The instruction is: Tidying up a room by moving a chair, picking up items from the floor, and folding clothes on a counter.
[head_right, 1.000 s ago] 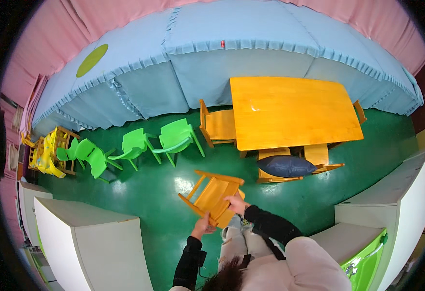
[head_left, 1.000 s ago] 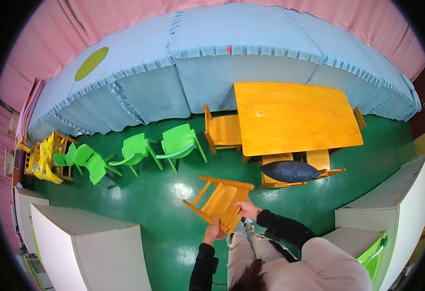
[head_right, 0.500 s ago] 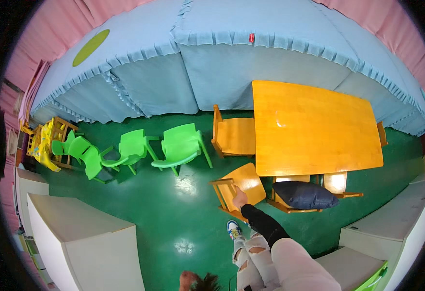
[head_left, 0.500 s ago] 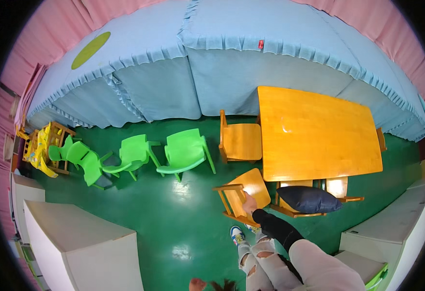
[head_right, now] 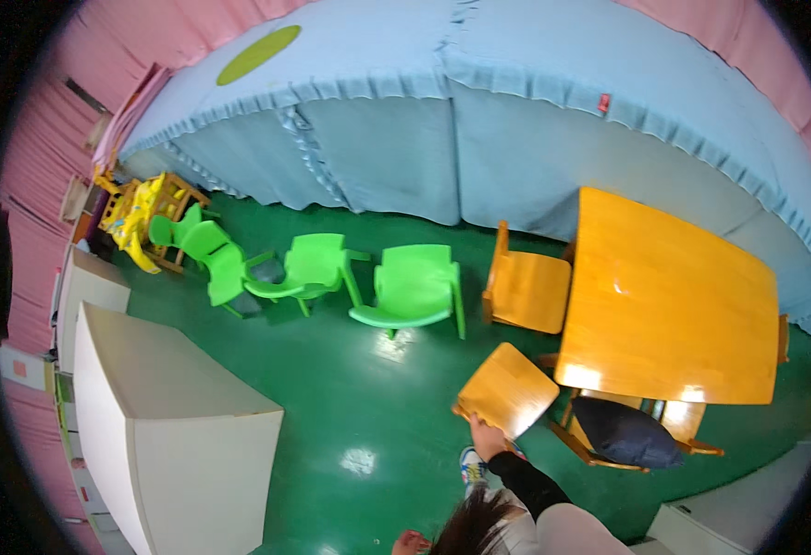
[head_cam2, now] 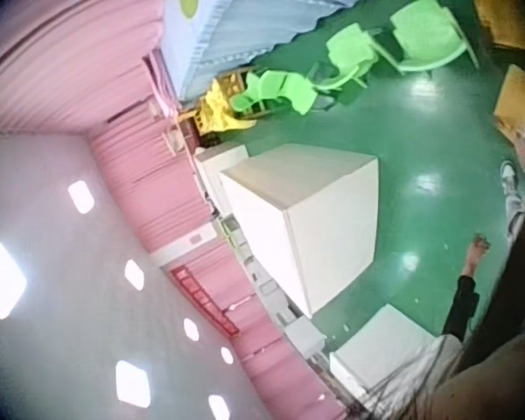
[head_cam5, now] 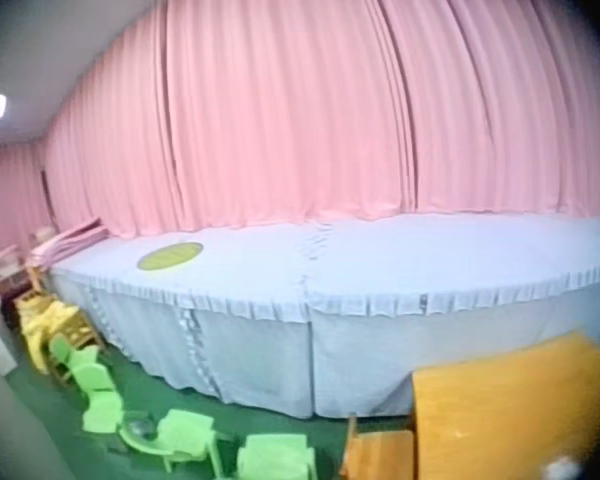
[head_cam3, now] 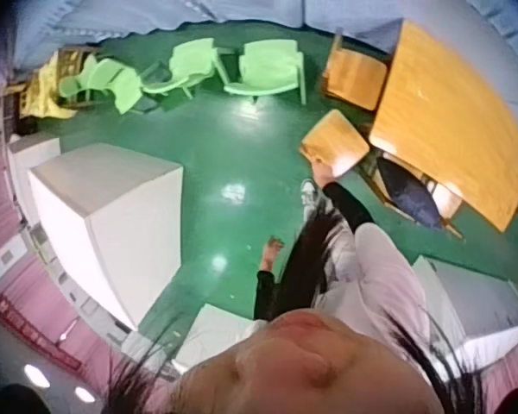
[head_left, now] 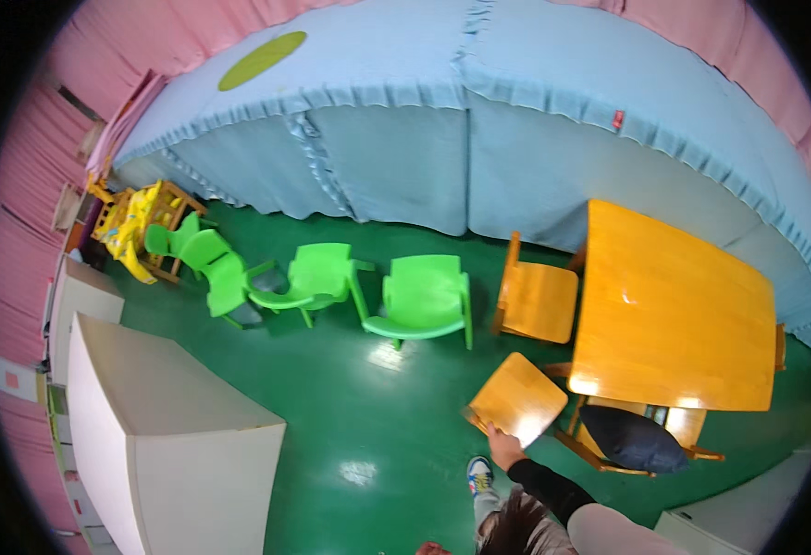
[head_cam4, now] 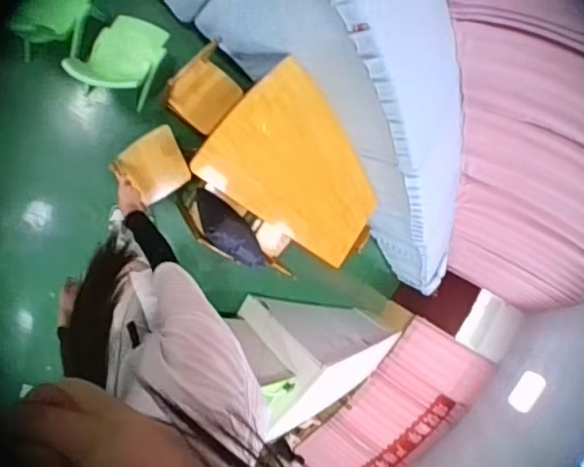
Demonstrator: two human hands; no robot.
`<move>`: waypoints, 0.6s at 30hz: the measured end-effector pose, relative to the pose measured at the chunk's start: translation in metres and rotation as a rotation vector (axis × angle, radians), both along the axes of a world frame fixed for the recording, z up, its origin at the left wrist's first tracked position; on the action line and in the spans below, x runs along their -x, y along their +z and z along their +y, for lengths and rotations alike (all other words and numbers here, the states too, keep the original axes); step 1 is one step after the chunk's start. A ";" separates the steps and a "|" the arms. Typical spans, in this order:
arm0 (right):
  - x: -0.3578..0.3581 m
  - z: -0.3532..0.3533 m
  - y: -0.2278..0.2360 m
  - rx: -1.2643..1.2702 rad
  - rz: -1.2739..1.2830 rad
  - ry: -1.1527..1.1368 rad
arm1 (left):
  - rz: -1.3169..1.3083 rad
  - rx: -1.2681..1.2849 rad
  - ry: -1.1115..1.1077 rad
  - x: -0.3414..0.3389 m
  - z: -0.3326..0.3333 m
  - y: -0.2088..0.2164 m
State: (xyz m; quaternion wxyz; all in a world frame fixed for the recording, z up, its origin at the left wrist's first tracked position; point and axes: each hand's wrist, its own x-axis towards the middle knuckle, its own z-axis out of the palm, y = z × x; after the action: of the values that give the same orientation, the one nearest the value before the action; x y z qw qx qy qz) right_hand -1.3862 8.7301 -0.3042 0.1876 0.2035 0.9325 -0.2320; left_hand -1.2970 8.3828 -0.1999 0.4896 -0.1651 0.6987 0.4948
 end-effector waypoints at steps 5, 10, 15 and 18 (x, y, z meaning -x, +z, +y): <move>-0.047 -0.002 -0.055 -0.341 0.208 0.011 | -0.083 -0.246 0.264 -0.033 -0.065 -0.074; -0.031 -0.012 -0.050 -0.218 -0.122 0.123 | -0.020 0.050 0.154 -0.024 -0.088 0.005; -0.007 -0.002 -0.055 -0.272 -0.180 -0.023 | -0.023 0.177 0.325 -0.050 -0.125 -0.020; -0.011 -0.008 -0.043 -0.493 0.123 -0.018 | -0.062 0.137 0.404 -0.073 -0.145 -0.035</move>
State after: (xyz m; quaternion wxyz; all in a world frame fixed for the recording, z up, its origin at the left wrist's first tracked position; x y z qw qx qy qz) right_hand -1.3750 8.7217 -0.3468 0.0733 0.2367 0.9688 -0.0113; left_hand -1.2241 8.2382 -0.2349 0.3893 -0.3498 0.6680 0.5291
